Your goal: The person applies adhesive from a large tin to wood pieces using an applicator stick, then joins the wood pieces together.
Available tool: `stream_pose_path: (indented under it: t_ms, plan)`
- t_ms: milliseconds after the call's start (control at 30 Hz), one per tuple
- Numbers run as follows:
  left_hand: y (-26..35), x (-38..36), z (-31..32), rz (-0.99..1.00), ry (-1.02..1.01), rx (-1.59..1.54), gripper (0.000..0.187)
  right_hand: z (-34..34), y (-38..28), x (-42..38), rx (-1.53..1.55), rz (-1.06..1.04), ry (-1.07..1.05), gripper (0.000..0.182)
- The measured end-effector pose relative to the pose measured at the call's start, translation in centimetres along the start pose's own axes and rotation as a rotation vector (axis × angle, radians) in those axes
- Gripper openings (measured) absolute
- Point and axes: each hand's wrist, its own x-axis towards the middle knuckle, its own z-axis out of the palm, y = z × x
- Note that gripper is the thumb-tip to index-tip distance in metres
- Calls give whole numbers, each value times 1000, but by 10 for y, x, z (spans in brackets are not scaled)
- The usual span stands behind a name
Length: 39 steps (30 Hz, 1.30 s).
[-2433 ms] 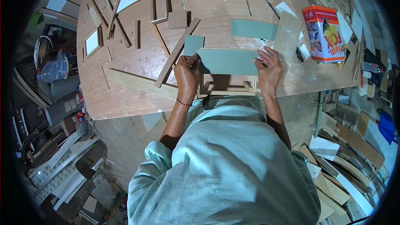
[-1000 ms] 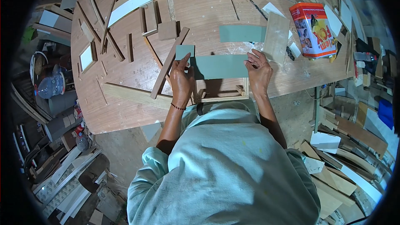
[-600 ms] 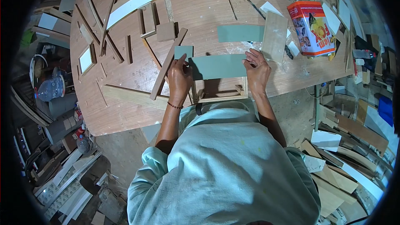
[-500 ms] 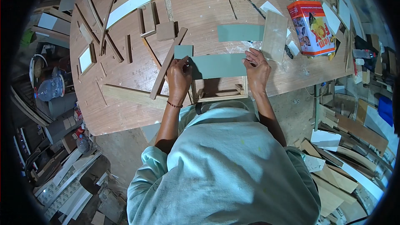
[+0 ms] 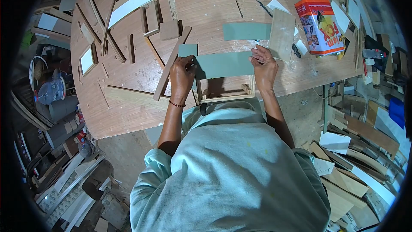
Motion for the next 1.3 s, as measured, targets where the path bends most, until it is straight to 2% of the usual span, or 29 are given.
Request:
stream_pose_path:
  t_ms: [200, 233, 300, 367, 467, 700, 767, 867, 1000, 1067, 1200, 1300]
  plan:
    - [4, 1, 2, -49, -6, -22, 33, -2, -11, -1, -68, -27, 8, 50]
    - [3, 1, 1, -48, -6, -23, 33, -3, -14, 0, -155, -45, -23, 52]
    - [0, 2, 1, 99, -68, 87, 35, -4, -14, 0, -243, -63, -50, 55]
    - [-2, 4, 0, 100, -99, 119, 34, -1, -10, -1, -393, -339, -97, 61]
    - [3, 3, -1, 86, -122, 118, 33, -2, -19, 0, -431, -229, -222, 65]
    - [3, 4, 0, 57, -109, 87, 32, -1, -17, 4, -461, -269, -231, 69]
    - [0, 5, 1, 64, -107, 87, 31, -1, -17, 6, -445, -200, -262, 70]
    - [1, 5, 0, 62, -116, 86, 32, -1, -19, 6, -559, -266, -264, 72]
    - [7, 3, 0, 32, -86, 68, 34, 4, -16, 0, -537, -309, -209, 72]
    - [3, 4, 0, 63, -99, 104, 35, 8, -8, -1, -637, -493, -136, 71]
    - [-1, 5, 0, 113, -133, 170, 40, 10, -19, 2, -631, -476, -177, 69]
    - [3, 3, -1, 64, -94, 116, 41, 17, -14, 5, -572, -399, -252, 67]
